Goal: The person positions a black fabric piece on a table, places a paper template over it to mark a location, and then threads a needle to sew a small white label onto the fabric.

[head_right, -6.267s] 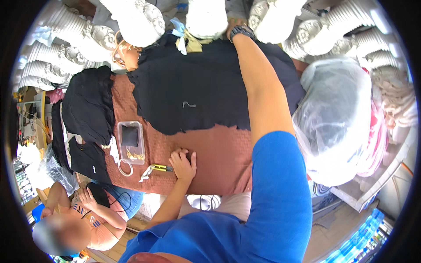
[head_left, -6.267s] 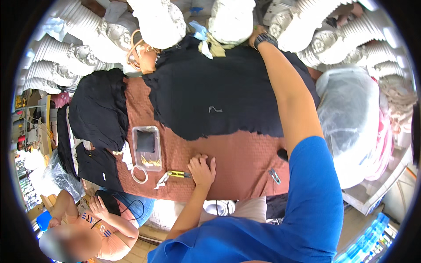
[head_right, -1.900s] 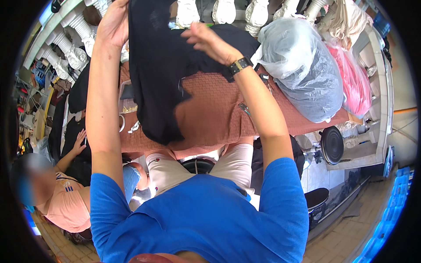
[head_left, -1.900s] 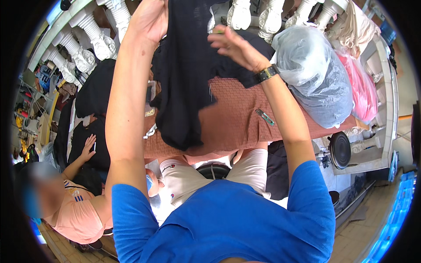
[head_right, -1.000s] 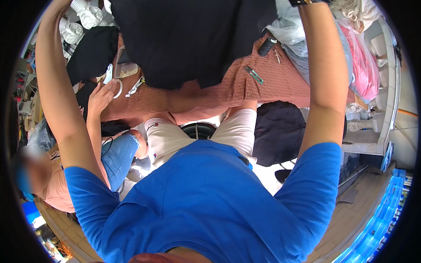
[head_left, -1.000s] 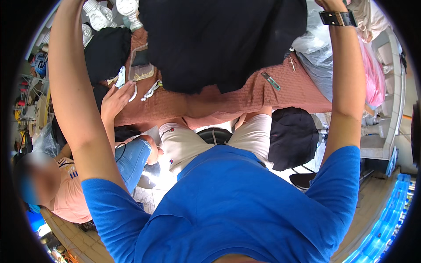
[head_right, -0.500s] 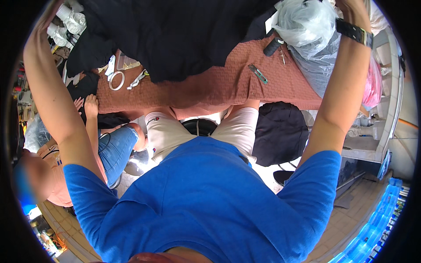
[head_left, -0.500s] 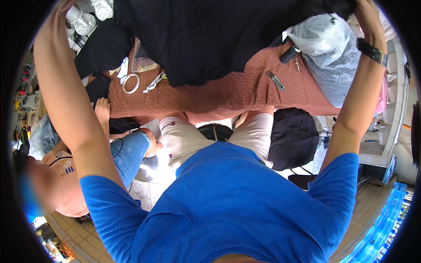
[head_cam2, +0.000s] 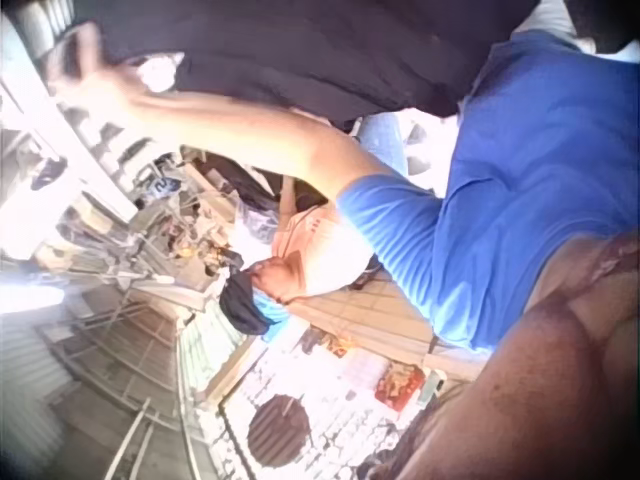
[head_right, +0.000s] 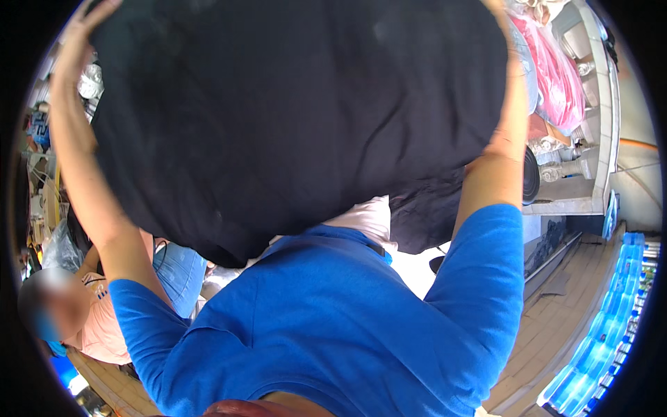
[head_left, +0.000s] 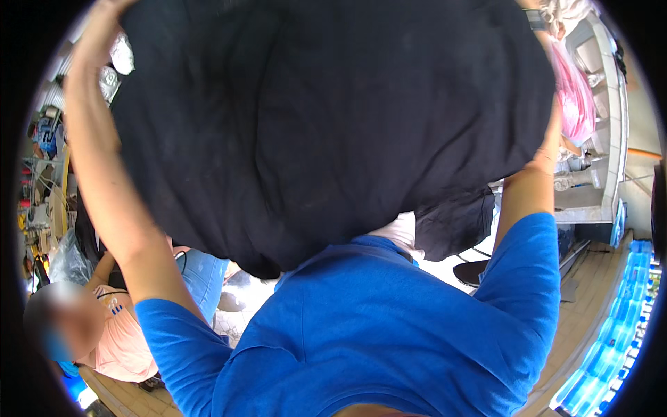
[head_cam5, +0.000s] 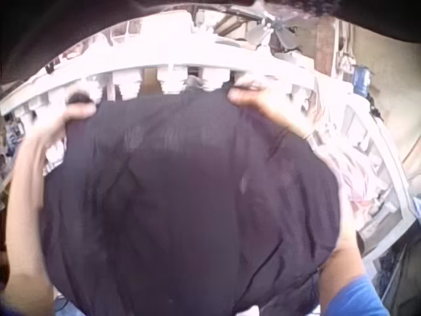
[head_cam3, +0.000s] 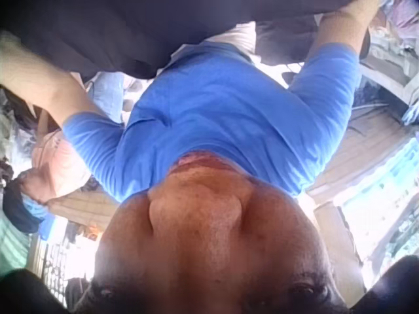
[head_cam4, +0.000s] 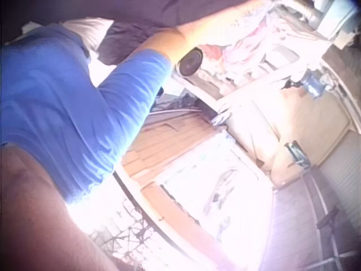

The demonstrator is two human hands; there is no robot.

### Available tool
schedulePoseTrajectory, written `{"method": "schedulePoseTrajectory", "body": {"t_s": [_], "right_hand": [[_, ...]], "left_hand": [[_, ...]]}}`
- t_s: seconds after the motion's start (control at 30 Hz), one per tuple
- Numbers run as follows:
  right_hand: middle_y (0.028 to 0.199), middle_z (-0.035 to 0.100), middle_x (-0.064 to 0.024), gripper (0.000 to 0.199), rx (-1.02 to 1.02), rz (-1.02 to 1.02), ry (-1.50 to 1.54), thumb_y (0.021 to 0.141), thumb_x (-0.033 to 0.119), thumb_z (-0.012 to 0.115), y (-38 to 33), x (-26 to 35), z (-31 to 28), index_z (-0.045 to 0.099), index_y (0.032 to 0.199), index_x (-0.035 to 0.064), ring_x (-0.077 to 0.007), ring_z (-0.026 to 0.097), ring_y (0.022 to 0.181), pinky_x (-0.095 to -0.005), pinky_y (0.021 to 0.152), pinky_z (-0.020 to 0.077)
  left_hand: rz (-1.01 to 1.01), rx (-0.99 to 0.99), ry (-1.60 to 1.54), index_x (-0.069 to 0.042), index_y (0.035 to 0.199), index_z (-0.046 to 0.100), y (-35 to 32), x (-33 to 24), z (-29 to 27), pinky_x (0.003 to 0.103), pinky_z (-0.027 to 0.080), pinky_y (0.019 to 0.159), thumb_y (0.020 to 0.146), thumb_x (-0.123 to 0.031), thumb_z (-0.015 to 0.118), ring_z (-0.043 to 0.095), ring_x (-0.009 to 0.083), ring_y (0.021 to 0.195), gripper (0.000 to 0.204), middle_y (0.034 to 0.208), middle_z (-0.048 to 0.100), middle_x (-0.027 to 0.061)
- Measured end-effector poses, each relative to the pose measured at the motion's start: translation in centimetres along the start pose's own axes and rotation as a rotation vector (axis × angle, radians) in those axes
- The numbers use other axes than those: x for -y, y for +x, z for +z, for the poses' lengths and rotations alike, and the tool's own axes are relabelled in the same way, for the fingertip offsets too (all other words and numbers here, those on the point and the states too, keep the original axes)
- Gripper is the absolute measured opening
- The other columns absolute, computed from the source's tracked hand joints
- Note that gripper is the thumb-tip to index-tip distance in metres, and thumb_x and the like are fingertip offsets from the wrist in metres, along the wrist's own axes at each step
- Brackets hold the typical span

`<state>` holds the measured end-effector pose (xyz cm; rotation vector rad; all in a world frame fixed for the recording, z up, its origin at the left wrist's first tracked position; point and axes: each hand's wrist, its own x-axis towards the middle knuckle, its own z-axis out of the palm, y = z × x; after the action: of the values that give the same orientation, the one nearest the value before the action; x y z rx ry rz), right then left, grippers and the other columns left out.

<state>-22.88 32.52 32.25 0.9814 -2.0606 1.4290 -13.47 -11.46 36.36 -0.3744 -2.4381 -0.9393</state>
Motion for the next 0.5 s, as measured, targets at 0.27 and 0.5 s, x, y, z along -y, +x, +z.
{"method": "schedulePoseTrajectory", "body": {"t_s": [0.27,0.5], "right_hand": [[0.095,0.074,-0.0163,0.025,0.153,0.285,-0.483,0.079,0.013,0.082,-15.1,-18.1,8.3,0.072,0.101,0.0059,-0.0296,0.072,0.091,-0.0382,0.084,0.0562],[0.1,0.069,-0.0148,0.025,-0.208,0.239,-0.558,0.077,0.002,0.071,-22.1,-19.8,14.3,0.065,0.102,0.0074,-0.0385,0.061,0.097,-0.049,0.084,0.0489]], "left_hand": [[-0.217,0.433,-0.073,-0.007,0.095,0.072,-7.4,18.0,20.6,0.034,0.051,0.086,0.076,-0.007,0.085,0.066,0.0161,0.091,0.023,0.091,0.072,0.0041],[-0.363,0.088,0.377,-0.008,0.099,0.067,-13.6,18.5,27.5,0.048,0.054,0.084,0.082,-0.006,0.075,0.069,0.0377,0.098,0.02,0.109,0.067,0.0157]]}}
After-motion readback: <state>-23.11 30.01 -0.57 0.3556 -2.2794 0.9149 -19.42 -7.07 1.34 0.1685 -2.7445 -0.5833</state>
